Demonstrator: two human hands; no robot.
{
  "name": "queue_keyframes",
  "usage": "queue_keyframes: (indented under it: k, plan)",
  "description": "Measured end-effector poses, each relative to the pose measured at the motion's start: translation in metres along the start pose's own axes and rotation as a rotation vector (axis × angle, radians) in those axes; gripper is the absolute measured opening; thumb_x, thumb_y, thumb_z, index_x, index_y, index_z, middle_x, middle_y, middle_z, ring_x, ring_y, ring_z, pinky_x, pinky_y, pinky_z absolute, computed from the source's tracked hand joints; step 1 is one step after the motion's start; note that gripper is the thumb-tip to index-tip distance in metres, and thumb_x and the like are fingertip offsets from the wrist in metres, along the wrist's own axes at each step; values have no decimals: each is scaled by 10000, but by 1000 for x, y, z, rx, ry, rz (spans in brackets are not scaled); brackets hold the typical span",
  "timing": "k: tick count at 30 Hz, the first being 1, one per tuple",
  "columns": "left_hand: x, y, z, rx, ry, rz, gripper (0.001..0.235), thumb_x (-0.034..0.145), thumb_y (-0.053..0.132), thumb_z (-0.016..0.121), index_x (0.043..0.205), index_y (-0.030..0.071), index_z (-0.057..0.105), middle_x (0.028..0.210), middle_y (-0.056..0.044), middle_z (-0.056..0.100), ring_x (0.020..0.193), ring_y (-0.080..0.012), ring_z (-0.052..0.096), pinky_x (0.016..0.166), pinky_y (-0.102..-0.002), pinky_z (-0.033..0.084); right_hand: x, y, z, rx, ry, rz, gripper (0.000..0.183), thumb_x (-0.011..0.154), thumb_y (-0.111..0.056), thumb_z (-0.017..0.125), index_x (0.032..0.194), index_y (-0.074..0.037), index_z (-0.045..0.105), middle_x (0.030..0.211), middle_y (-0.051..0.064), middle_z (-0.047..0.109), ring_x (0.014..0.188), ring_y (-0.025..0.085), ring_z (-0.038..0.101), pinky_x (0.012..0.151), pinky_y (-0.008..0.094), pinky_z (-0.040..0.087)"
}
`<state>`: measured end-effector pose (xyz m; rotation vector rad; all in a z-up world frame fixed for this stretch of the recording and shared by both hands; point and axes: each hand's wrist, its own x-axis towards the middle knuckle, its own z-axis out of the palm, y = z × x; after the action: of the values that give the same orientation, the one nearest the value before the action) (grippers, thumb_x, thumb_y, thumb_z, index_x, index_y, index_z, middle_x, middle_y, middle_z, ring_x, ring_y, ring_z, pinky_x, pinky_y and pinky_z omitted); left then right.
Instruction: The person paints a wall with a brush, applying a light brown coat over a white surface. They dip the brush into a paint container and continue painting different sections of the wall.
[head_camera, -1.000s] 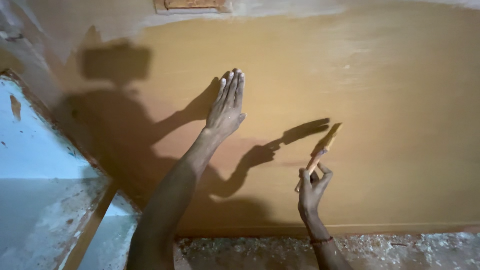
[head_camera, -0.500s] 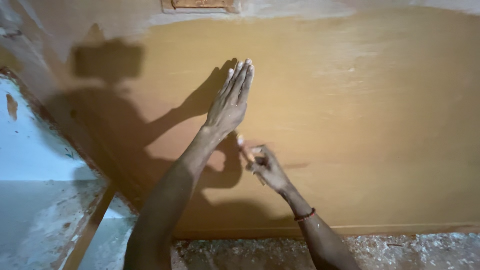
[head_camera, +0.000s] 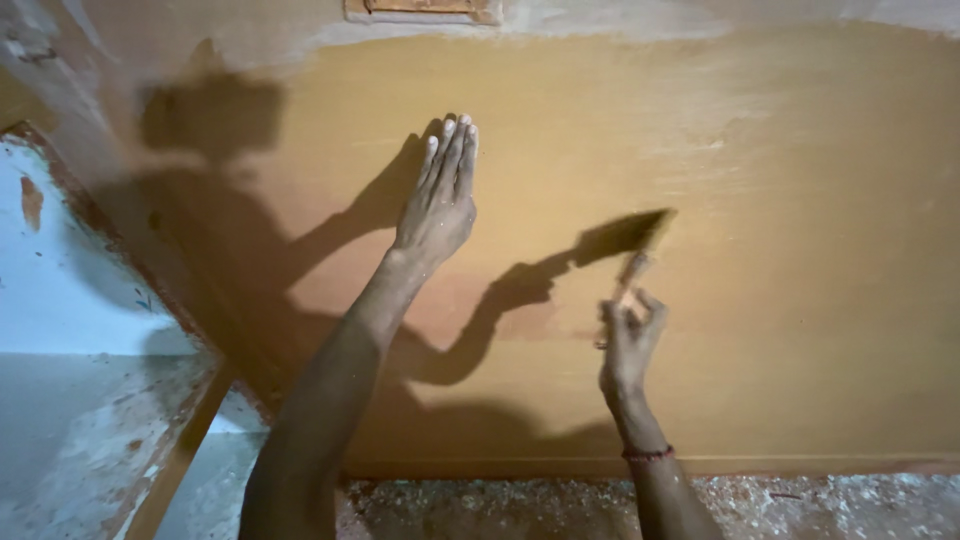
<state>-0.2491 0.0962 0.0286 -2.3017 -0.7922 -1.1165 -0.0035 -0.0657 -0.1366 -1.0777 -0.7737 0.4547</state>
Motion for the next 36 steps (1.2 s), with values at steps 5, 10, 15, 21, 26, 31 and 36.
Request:
queue_keyframes:
  k: [5,10,15,21,26,31,36]
  plan:
    - [8,4,-23,-53,21,-11,769,882,-113,435,1604,-97,171,1685,-264,221,1584,-370,215,1318,-501,170,-26,-17,54,-263,-666,178,400,938,-130,723,1267,-82,500,815,125,568,609,218,484,486,331,406]
    - [12,6,-37,-50,62,-20,746,929,-118,435,1626,-63,176,1706,-233,232,1599,-359,236,1337,-480,191,-28,-23,92,-149,-1056,87,466,948,-98,666,1374,-151,484,924,63,690,863,146,677,723,286,550]
    - [9,-3,-39,25,27,-41,780,901,-124,437,1629,-61,165,1712,-224,212,1601,-345,229,1338,-476,188,12,-25,91,270,-633,100,349,939,-59,676,1263,-90,551,1017,59,675,897,163,656,797,311,546]
    - [-2,-11,-34,-1,3,-61,803,882,-81,479,1616,-85,151,1707,-235,202,1596,-346,206,1328,-473,183,24,-32,12,368,-27,-26,319,966,-74,637,1230,-138,469,966,62,636,855,146,603,677,255,466]
    - [-1,-11,-36,-36,2,-47,818,863,-69,490,1606,-89,149,1692,-248,196,1585,-358,204,1316,-485,179,11,-43,16,158,91,-128,382,1019,-112,624,1296,-142,363,1230,21,677,929,124,604,590,263,428]
    - [10,-1,-49,-20,23,-52,856,839,-110,472,1630,-60,149,1718,-208,198,1607,-337,209,1341,-464,185,1,-46,56,47,-367,-30,354,1030,-159,568,1350,-143,417,1010,102,676,899,151,645,640,299,508]
    - [21,8,-60,-21,93,-16,872,862,-111,493,1650,-32,126,1732,-207,193,1619,-325,211,1354,-468,175,11,-39,75,147,-795,115,417,946,-14,610,1349,-43,506,1065,84,687,924,179,644,816,323,529]
